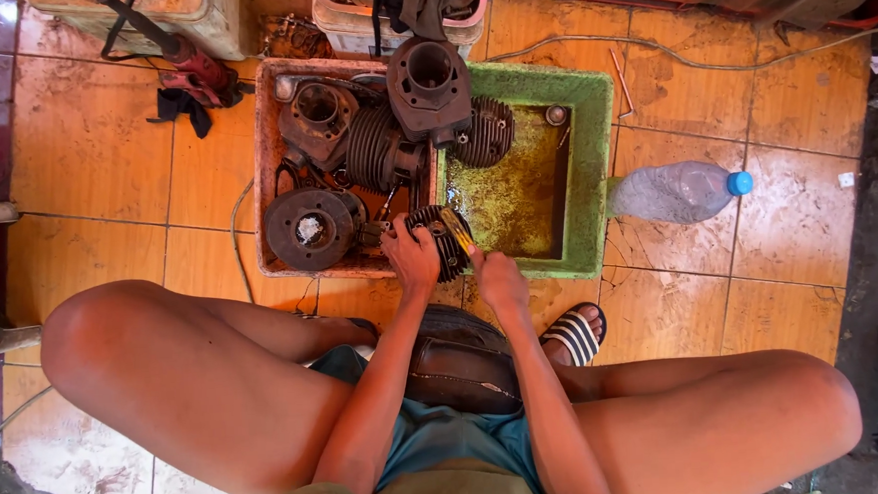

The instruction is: Cleaning motorcycle engine components using a brush and solvent in a tray

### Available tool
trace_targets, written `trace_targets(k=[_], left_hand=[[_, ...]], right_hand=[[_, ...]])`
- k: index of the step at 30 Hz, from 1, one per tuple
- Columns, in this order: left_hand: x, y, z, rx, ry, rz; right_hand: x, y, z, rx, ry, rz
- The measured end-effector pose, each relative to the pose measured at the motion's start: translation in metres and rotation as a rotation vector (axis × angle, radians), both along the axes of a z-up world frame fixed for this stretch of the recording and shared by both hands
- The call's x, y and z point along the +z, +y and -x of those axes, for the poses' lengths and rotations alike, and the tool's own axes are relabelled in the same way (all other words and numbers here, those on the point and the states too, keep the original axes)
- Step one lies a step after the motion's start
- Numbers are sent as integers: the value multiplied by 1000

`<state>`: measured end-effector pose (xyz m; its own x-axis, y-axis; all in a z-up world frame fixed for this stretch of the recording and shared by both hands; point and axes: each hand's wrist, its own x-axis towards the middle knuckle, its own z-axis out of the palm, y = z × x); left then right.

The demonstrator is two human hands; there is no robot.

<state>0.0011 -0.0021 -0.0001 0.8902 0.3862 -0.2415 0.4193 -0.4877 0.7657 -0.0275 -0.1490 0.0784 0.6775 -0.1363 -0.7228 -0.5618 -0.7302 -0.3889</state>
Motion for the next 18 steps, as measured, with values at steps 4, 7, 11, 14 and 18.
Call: trace_targets(k=[4,7,11,14,18], left_hand=[[-4,5,1,-20,23,17],[-14,2,-1,9,8,19],[-16,4,0,11,6,20],[-13,4,1,4,16,22],[-14,6,-1,7,16,41]], right_hand=[[-34,-29,21,-15,50,-90],[-20,-46,19,-4,81,-67],[-22,-26,21,-80,17,-191],[-21,-4,23,-101,4,-237],[-6,6,27,33,12,-158]])
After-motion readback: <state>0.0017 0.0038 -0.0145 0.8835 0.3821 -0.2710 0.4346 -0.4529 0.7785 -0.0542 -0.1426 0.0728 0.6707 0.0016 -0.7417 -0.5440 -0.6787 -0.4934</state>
